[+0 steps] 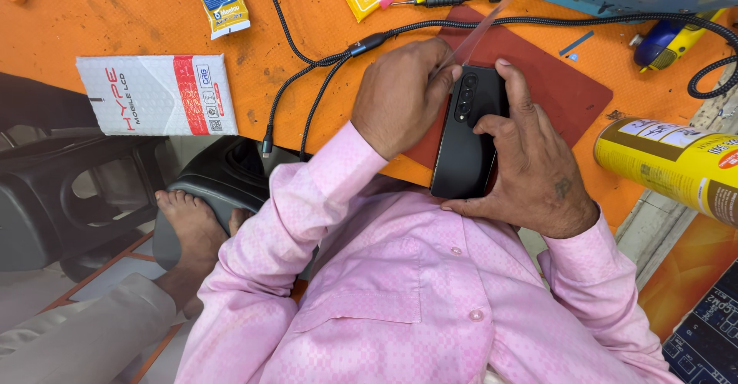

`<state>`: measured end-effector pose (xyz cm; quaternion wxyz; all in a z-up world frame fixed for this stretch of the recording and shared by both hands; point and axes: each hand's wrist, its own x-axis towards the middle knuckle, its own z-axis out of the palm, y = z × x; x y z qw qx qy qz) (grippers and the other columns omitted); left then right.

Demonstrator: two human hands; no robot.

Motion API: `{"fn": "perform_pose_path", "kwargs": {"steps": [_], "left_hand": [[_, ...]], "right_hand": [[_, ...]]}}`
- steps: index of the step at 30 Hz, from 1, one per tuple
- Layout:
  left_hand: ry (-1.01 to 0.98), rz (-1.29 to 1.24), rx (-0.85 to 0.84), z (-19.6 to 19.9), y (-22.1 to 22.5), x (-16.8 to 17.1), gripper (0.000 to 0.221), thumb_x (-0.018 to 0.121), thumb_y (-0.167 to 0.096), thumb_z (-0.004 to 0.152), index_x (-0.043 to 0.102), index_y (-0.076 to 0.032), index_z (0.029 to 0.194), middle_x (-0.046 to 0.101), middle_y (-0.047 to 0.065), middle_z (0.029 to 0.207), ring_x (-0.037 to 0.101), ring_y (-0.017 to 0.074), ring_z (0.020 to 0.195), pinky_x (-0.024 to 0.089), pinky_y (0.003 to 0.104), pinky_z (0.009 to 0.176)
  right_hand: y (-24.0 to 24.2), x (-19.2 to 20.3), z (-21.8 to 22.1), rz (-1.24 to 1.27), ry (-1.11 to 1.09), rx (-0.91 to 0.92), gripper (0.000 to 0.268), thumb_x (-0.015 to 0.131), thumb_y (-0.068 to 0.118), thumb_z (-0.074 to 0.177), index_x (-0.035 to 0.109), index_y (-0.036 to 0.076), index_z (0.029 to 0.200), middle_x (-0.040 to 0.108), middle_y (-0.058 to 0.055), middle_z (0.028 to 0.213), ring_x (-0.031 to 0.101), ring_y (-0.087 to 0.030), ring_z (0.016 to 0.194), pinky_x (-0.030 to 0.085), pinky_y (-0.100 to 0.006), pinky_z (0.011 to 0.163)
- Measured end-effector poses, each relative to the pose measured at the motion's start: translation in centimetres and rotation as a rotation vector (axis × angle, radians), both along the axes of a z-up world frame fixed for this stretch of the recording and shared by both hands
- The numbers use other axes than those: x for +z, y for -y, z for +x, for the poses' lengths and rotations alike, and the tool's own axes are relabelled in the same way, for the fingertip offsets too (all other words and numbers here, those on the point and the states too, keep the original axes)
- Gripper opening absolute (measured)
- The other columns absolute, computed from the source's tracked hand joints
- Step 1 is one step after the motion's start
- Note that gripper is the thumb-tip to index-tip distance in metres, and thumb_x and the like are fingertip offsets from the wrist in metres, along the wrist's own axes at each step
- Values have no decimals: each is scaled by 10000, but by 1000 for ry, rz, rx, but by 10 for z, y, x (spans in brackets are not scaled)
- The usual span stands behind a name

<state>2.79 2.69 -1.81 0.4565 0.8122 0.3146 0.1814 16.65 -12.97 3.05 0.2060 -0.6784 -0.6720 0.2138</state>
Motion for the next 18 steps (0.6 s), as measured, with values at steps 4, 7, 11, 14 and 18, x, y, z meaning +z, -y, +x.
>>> {"fn": "perform_pose_path", "kwargs": {"steps": [4,7,11,14,18], "left_hand": [[11,-40,-87,-3,-10,0,173,687,-206,950,679,-48,881,721,131,786,698,367,778,514,479,683],[3,-77,-109,-10,-8,5,177,681,-203,959,677,-48,872,730,106,746,713,339,723,526,455,645],[-111,-300,-107,-21,3,19,188,643,-206,963,673,-59,849,714,60,663,716,242,540,549,398,567],[-118,-349,-104,-31,13,25,188,651,-207,959,680,-56,850,714,51,651,721,213,519,556,379,552],[-158,-448,-71,-44,32,28,177,663,-211,948,701,-55,874,721,61,643,738,189,529,570,353,549]], "right_hand": [[1,0,0,17,-7,-3,1033,1006,533,467,469,50,1205,235,-335,1607,559,-531,1248,511,-537,1023],[3,-1,0,23,-12,-10,1049,1008,532,467,452,51,1215,221,-345,1619,574,-516,1208,512,-535,1020],[4,-4,0,41,-22,-5,1081,1007,533,476,429,52,1253,206,-352,1633,581,-505,1202,511,-530,1029],[4,-6,0,48,-14,-1,1092,1011,526,480,418,55,1266,202,-348,1635,579,-507,1203,507,-533,1036],[6,-6,-1,36,-14,-10,1097,1017,518,482,413,53,1271,202,-343,1642,581,-505,1200,507,-529,1030]]}}
